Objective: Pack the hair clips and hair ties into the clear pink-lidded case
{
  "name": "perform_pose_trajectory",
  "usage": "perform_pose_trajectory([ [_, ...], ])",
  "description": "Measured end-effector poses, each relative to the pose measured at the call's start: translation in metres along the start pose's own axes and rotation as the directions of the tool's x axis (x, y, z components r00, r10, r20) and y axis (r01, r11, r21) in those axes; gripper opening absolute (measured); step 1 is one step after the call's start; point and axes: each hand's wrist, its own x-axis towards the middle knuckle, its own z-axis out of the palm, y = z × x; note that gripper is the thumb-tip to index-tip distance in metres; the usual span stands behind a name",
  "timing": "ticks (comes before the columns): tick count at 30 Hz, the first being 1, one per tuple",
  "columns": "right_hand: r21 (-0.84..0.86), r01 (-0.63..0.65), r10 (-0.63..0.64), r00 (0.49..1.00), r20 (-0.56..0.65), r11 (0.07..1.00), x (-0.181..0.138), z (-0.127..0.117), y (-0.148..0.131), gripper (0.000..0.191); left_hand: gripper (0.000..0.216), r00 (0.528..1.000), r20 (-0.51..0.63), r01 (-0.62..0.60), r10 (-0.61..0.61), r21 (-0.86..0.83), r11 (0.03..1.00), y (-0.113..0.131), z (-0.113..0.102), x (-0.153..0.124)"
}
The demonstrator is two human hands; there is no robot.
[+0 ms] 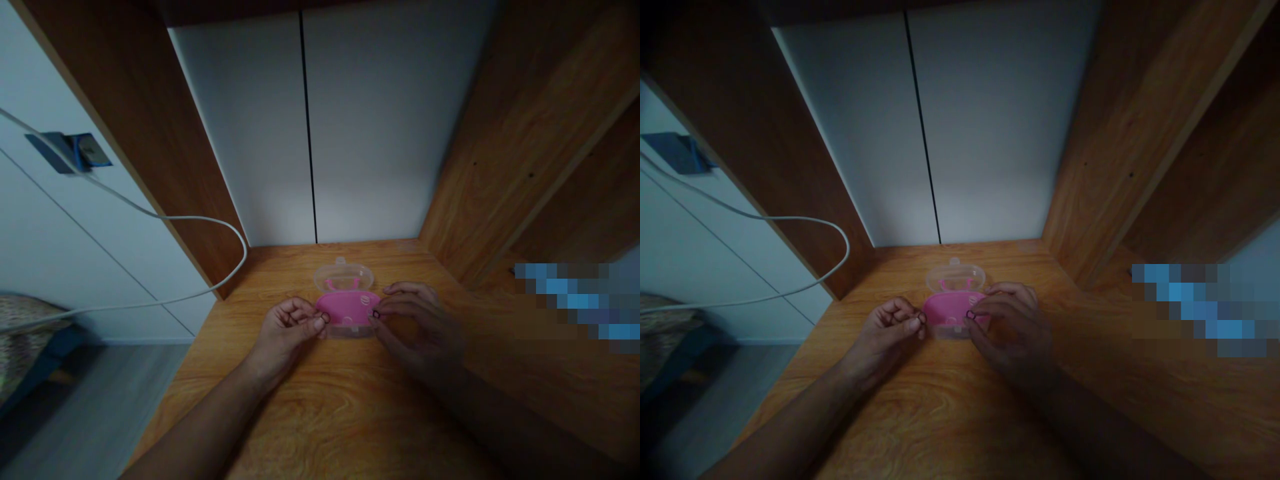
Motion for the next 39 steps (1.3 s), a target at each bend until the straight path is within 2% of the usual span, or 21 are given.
perform_pose_trajectory([
  [4, -0.002, 0.06, -0.06, 0.995, 0.078, 0.998, 0.003, 0.001, -0.005, 0.019, 0.027, 0.999, 0.018, 0.029, -0.031, 0.128, 0.991, -0.002, 0.004, -0.003],
  [8, 0.07, 0.195, -0.206, 0.956, 0.207, 0.978, 0.004, 0.004, -0.009, 0.017, 0.03, 0.996, 0.085, 0.018, -0.042, 0.26, 0.965, -0.004, 0.011, -0.008],
  [11, 0.112, 0.233, -0.254, 0.936, 0.242, 0.966, 0.003, 0.006, -0.01, 0.018, 0.032, 0.995, 0.103, -0.014, -0.02, 0.32, 0.947, -0.003, 0.013, -0.011],
  [17, 0.111, 0.223, -0.245, 0.938, 0.245, 0.968, 0.001, 0.006, -0.009, 0.018, 0.029, 0.996, 0.077, -0.061, 0.037, 0.347, 0.936, -0.003, 0.01, -0.009],
  [24, 0.096, 0.221, -0.239, 0.938, 0.251, 0.97, 0.0, 0.008, -0.009, 0.02, 0.017, 0.981, 0.109, -0.193, 0.161, 0.448, 0.873, -0.006, 0.009, -0.011],
  [28, 0.073, 0.217, -0.229, 0.938, 0.259, 0.973, 0.0, 0.007, -0.007, 0.018, 0.012, 0.979, 0.121, -0.197, 0.161, 0.407, 0.892, -0.006, 0.009, -0.01],
  [33, 0.068, 0.227, -0.237, 0.938, 0.252, 0.972, 0.002, 0.007, -0.007, 0.017, 0.008, 0.97, 0.188, -0.219, 0.157, 0.381, 0.898, -0.004, 0.008, -0.01],
  [39, 0.066, 0.231, -0.24, 0.941, 0.238, 0.971, 0.002, 0.006, -0.009, 0.018, 0.018, 0.986, 0.15, -0.126, 0.075, 0.366, 0.922, -0.002, 0.01, -0.011],
])
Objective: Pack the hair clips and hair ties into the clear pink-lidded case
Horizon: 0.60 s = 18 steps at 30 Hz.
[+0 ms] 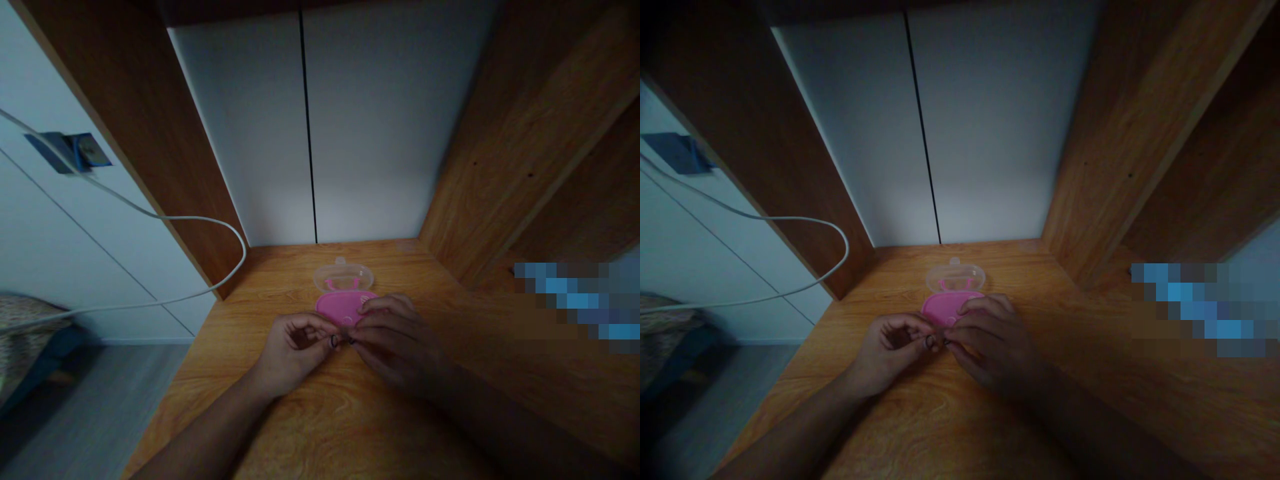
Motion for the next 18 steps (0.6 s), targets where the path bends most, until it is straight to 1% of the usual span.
perform_pose_trajectory([
  [6, 0.033, 0.039, -0.039, 0.999, 0.006, 0.999, -0.0017, 0.0016, -0.0013, 0.018, 0.029, 0.998, -0.021, 0.053, -0.053, -0.024, 0.998, -0.003, 0.0021, 0.0011],
  [14, 0.046, 0.065, -0.068, 0.995, 0.069, 0.997, -0.001, 0.0027, -0.0019, 0.017, 0.028, 0.998, -0.007, 0.064, -0.064, -0.009, 0.998, -0.0057, 0.0037, 0.0008],
  [18, 0.039, 0.059, -0.063, 0.993, 0.099, 0.997, -0.0038, 0.0047, -0.0001, 0.018, 0.028, 0.997, 0.001, 0.077, -0.077, 0.001, 0.997, -0.0063, 0.0037, 0.0005],
])
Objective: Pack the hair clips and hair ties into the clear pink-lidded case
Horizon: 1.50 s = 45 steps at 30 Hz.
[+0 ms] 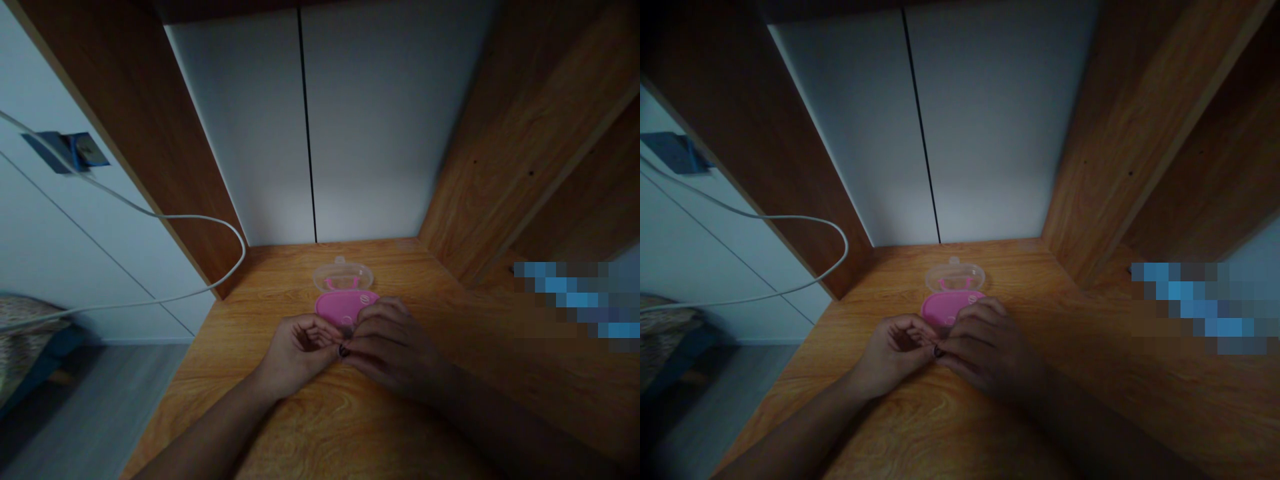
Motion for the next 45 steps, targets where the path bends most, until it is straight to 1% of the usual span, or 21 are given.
perform_pose_trajectory([
  [3, -0.01, 0.003, -0.004, 1.0, -0.023, 1.0, -0.001, 0.001, 0.0, 0.018, 0.028, 1.0, 0.01, 0.003, -0.003, 0.001, 1.0, 0.0, 0.0, 0.0],
  [7, -0.033, 0.005, -0.005, 1.0, 0.005, 0.999, 0.0, -0.001, -0.001, 0.02, 0.03, 1.0, 0.006, -0.001, 0.001, 0.011, 1.0, -0.002, -0.001, 0.0],
  [11, -0.01, 0.026, -0.026, 1.0, -0.003, 1.0, 0.002, -0.001, -0.002, 0.022, 0.031, 1.0, 0.007, -0.008, 0.008, 0.032, 0.999, -0.005, -0.001, 0.0],
  [14, 0.028, 0.001, -0.001, 1.0, -0.006, 1.0, 0.003, -0.002, -0.003, 0.021, 0.03, 1.0, 0.016, 0.003, -0.004, 0.051, 0.999, -0.004, 0.0, -0.002],
  [16, 0.043, -0.033, 0.034, 0.999, -0.022, 0.999, 0.003, -0.003, -0.003, 0.022, 0.025, 1.0, -0.001, -0.014, 0.014, 0.105, 0.994, -0.001, -0.002, -0.004],
  [18, 0.033, -0.082, 0.083, 0.996, -0.036, 0.996, 0.003, -0.004, -0.002, 0.022, 0.018, 0.992, -0.062, -0.09, 0.11, 0.264, 0.96, 0.002, -0.005, -0.006],
  [19, 0.022, -0.112, 0.113, 0.992, -0.048, 0.994, 0.003, -0.005, -0.001, 0.022, 0.014, 0.977, -0.098, -0.14, 0.189, 0.373, 0.917, 0.004, -0.007, -0.006],
  [21, -0.005, -0.176, 0.175, 0.981, -0.084, 0.984, 0.002, -0.006, 0.002, 0.02, 0.007, 0.926, -0.141, -0.208, 0.35, 0.582, 0.786, 0.008, -0.011, -0.006],
  [22, -0.014, -0.211, 0.209, 0.972, -0.108, 0.977, 0.002, -0.006, 0.004, 0.018, 0.005, 0.903, -0.145, -0.218, 0.404, 0.655, 0.723, 0.008, -0.013, -0.004],
  [23, -0.022, -0.244, 0.239, 0.962, -0.131, 0.969, 0.002, -0.007, 0.006, 0.016, 0.011, 0.89, -0.142, -0.217, 0.433, 0.703, 0.677, 0.008, -0.014, -0.003],
  [25, -0.039, -0.307, 0.296, 0.939, -0.174, 0.951, 0.002, -0.007, 0.01, 0.011, 0.039, 0.895, -0.135, -0.19, 0.425, 0.746, 0.638, 0.005, -0.016, 0.001],
  [27, -0.065, -0.36, 0.34, 0.917, -0.207, 0.931, 0.001, -0.007, 0.013, 0.008, 0.072, 0.923, -0.13, -0.154, 0.364, 0.74, 0.655, -0.003, -0.017, 0.004],
  [28, -0.083, -0.379, 0.354, 0.909, -0.22, 0.922, 0.001, -0.007, 0.015, 0.007, 0.083, 0.936, -0.119, -0.143, 0.33, 0.73, 0.668, -0.007, -0.017, 0.006],
  [29, -0.1, -0.397, 0.367, 0.902, -0.228, 0.913, 0.0, -0.006, 0.016, 0.006, 0.089, 0.949, -0.105, -0.136, 0.298, 0.717, 0.684, -0.011, -0.018, 0.007],
  [31, -0.127, -0.426, 0.391, 0.891, -0.233, 0.896, -0.001, -0.006, 0.018, 0.005, 0.092, 0.966, -0.068, -0.135, 0.249, 0.686, 0.715, -0.018, -0.018, 0.008],
  [33, -0.146, -0.45, 0.413, 0.882, -0.227, 0.881, -0.001, -0.005, 0.018, 0.005, 0.087, 0.975, -0.045, -0.134, 0.219, 0.665, 0.735, -0.021, -0.019, 0.008],
  [36, -0.182, -0.475, 0.434, 0.873, -0.223, 0.861, -0.001, -0.003, 0.017, 0.006, 0.079, 0.977, -0.042, -0.129, 0.207, 0.658, 0.742, -0.02, -0.02, 0.007],
  [38, -0.202, -0.475, 0.433, 0.874, -0.222, 0.856, -0.001, -0.002, 0.015, 0.006, 0.079, 0.977, -0.033, -0.135, 0.209, 0.665, 0.735, -0.018, -0.02, 0.006],
  [41, -0.211, -0.464, 0.419, 0.879, -0.225, 0.86, 0.0, -0.001, 0.012, 0.004, 0.082, 0.975, 0.011, -0.168, 0.224, 0.697, 0.697, -0.015, -0.018, 0.004],
  [45, -0.217, -0.451, 0.409, 0.888, -0.21, 0.866, 0.001, -0.002, 0.01, 0.006, 0.083, 0.959, 0.086, -0.234, 0.27, 0.776, 0.585, -0.014, -0.016, 0.0],
])
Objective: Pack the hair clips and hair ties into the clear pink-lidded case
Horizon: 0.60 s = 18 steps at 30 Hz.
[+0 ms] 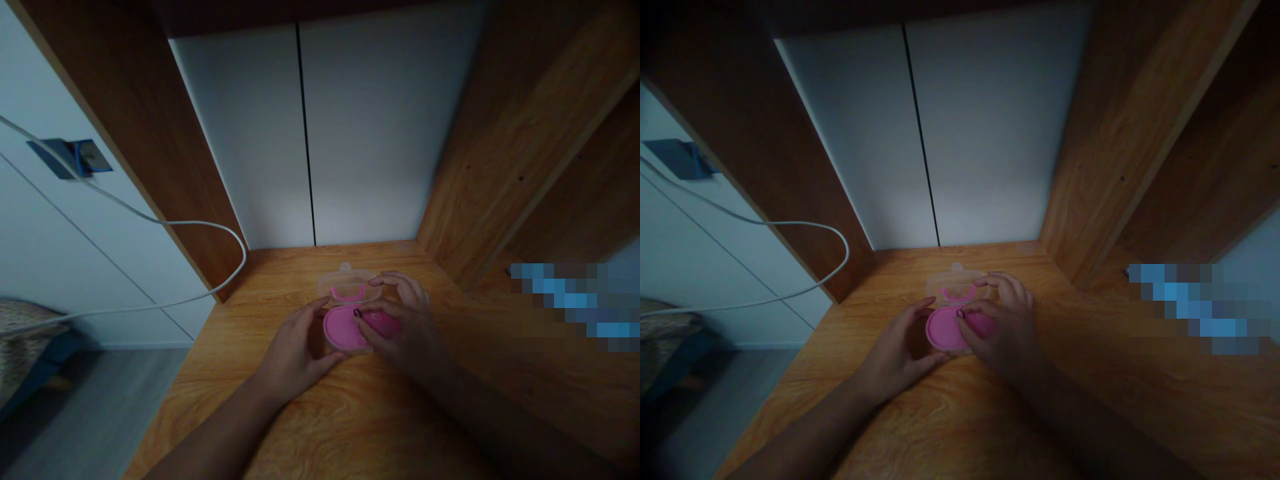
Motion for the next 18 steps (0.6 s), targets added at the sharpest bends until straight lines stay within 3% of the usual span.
perform_pose_trajectory([
  [8, 0.006, -0.035, 0.035, 0.997, 0.073, 0.999, -0.001, 0.0, 0.0, 0.011, 0.082, 0.999, -0.004, -0.039, 0.039, 0.065, 0.997, 0.004, -0.003, 0.0],
  [13, 0.178, -0.151, 0.143, 0.988, 0.06, 0.972, -0.002, 0.002, 0.009, 0.017, 0.08, 1.0, -0.006, 0.003, -0.003, -0.005, 1.0, 0.007, -0.005, 0.003],
  [16, 0.32, -0.325, 0.313, 0.945, 0.091, 0.89, -0.006, 0.011, 0.021, 0.041, 0.079, 0.998, -0.024, 0.05, -0.051, -0.025, 0.998, 0.005, -0.007, 0.004],
  [18, 0.486, -0.472, 0.433, 0.879, 0.199, 0.736, -0.01, 0.02, 0.028, 0.066, 0.08, 0.996, -0.037, 0.08, -0.082, -0.048, 0.996, 0.002, -0.008, 0.005],
])
